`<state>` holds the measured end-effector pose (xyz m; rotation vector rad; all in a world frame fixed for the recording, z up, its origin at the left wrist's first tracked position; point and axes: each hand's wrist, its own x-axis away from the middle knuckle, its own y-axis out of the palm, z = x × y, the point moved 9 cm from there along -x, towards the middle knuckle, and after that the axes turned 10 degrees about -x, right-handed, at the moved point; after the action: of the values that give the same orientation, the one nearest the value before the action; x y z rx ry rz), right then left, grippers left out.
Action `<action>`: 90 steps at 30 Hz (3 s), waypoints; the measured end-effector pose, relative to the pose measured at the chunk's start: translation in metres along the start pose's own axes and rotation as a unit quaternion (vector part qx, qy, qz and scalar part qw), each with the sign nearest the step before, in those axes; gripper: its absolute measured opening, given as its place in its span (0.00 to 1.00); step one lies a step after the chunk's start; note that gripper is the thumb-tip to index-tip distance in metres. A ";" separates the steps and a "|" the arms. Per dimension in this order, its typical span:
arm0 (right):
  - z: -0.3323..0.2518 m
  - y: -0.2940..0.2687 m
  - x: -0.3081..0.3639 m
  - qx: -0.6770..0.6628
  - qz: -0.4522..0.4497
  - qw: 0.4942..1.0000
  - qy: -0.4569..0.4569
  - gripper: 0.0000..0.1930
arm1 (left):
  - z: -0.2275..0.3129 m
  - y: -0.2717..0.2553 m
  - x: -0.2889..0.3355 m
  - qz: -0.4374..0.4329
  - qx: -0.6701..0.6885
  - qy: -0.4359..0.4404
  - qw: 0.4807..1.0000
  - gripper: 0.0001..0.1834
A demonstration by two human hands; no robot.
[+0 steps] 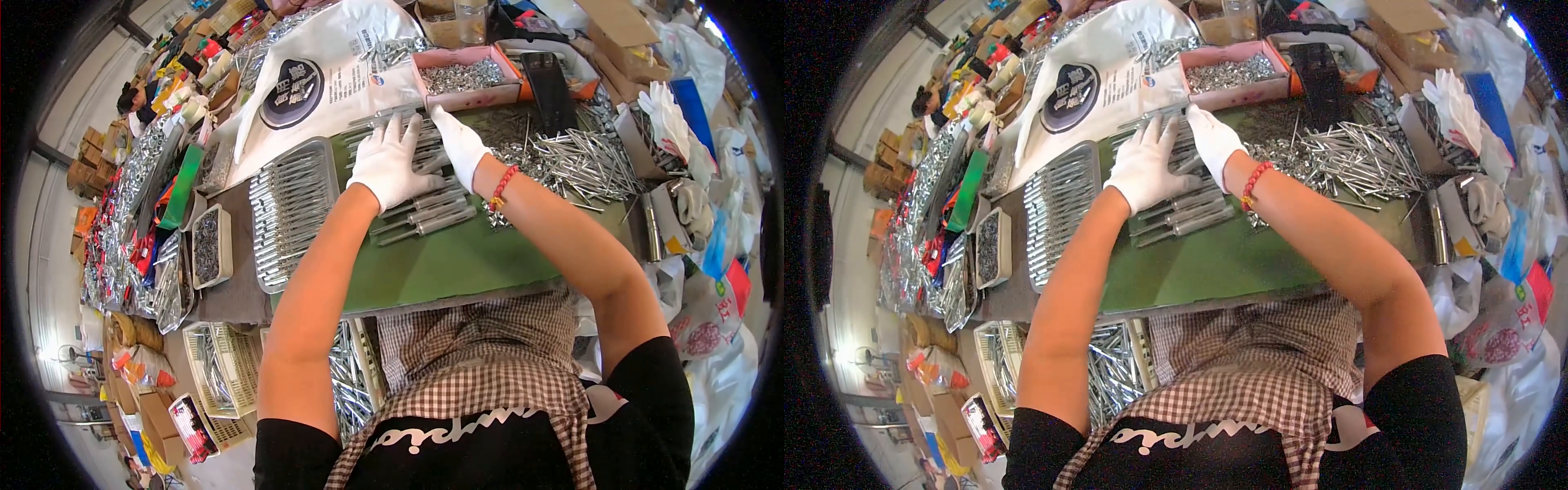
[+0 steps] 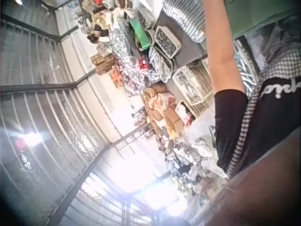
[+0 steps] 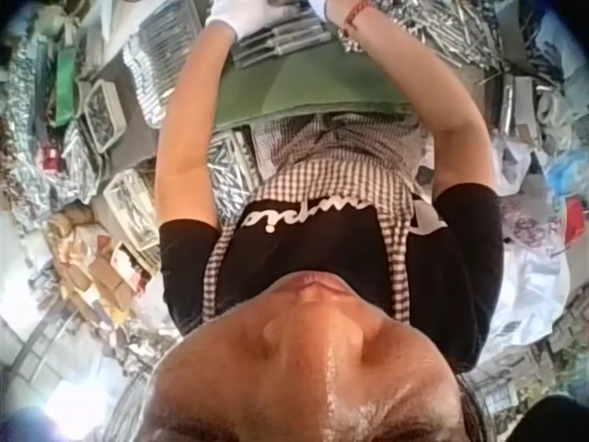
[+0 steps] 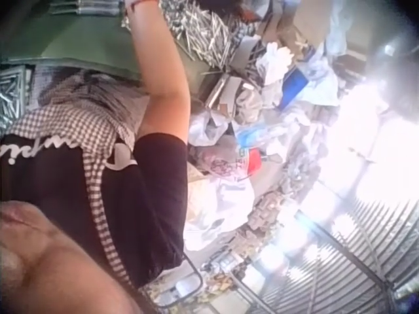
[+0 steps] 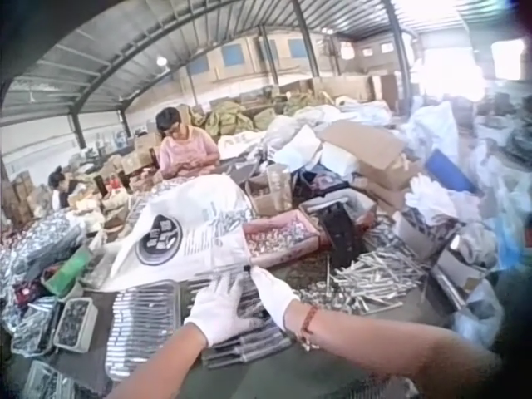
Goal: The worker is assembling small metal tubes and pins into a cluster component at a factory workbench.
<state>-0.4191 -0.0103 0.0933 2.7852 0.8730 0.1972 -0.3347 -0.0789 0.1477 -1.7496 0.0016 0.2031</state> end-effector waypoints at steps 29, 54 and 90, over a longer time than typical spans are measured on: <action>0.022 -0.005 -0.004 -0.164 -0.063 0.984 0.041 0.28 | 0.057 -0.044 0.093 0.119 0.094 0.100 0.983 0.25; 0.010 0.016 0.035 -0.206 -0.052 0.972 0.105 0.38 | 0.037 -0.018 0.109 0.164 0.047 -0.086 0.982 0.18; 0.305 -0.345 0.757 0.507 0.184 0.670 0.509 0.23 | 0.283 0.068 0.174 -0.017 0.218 0.385 0.897 0.11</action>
<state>0.0670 0.6517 -0.2381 3.7675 0.6027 2.1047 -0.2100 0.2042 0.0086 -1.2775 0.5525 -0.4960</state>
